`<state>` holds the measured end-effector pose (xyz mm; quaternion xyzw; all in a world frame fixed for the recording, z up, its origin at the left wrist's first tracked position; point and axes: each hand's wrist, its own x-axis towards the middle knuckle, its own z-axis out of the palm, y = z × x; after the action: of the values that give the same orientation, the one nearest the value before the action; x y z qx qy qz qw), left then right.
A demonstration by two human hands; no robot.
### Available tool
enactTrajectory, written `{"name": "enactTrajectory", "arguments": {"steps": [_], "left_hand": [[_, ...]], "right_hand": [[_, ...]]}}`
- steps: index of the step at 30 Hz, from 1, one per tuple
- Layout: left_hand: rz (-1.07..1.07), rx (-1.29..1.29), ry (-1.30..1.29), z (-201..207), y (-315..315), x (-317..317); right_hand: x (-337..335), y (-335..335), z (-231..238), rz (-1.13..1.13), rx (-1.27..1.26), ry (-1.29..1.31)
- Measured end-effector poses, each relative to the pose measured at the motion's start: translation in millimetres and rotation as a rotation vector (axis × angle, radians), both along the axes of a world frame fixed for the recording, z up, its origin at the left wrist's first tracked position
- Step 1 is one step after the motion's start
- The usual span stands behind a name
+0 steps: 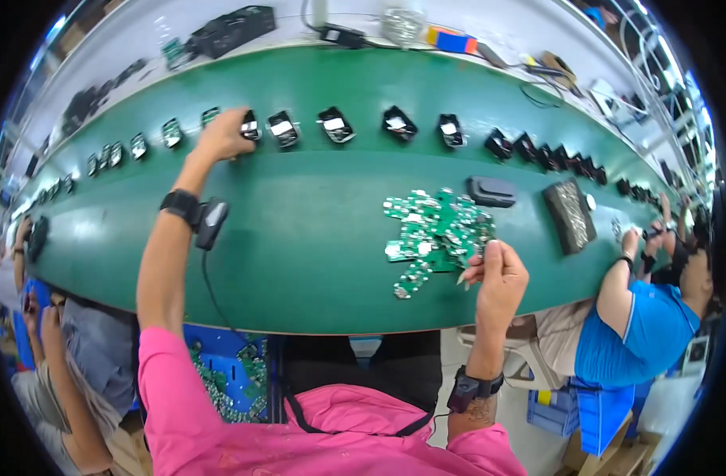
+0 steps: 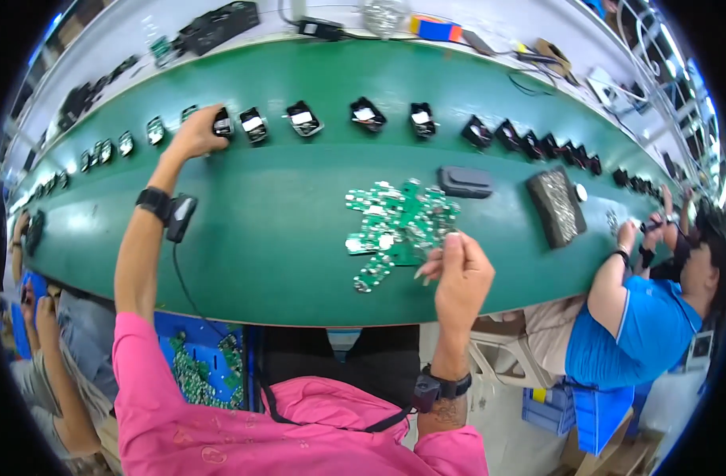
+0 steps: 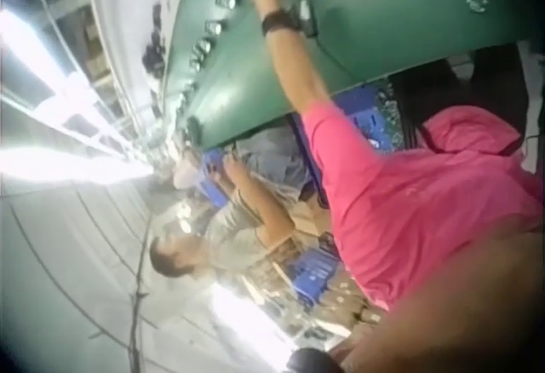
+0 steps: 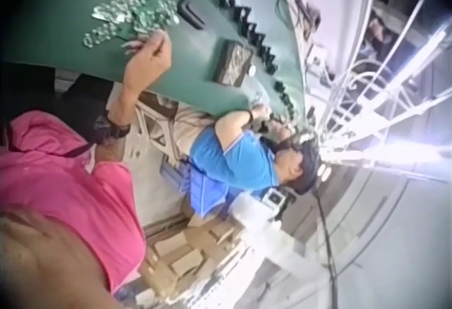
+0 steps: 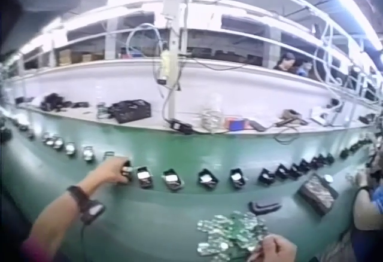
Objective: Assembling circuit boards into black plastic enclosures on a production line.
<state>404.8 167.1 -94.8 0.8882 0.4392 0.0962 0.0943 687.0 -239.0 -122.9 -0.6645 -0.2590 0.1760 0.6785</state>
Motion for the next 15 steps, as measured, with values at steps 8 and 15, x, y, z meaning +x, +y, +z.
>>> {"name": "enactTrajectory", "arguments": {"steps": [8, 15], "left_hand": [[-0.156, 0.063, -0.267, 18.8, -143.5, 9.2], [-0.406, 0.019, -0.146, -16.0, -279.2, 12.3]], "right_hand": [[-15.8, -12.0, 13.4, 0.221, 0.108, 0.282], [-76.3, -20.7, -6.1, 0.449, 0.135, 0.379]]}}
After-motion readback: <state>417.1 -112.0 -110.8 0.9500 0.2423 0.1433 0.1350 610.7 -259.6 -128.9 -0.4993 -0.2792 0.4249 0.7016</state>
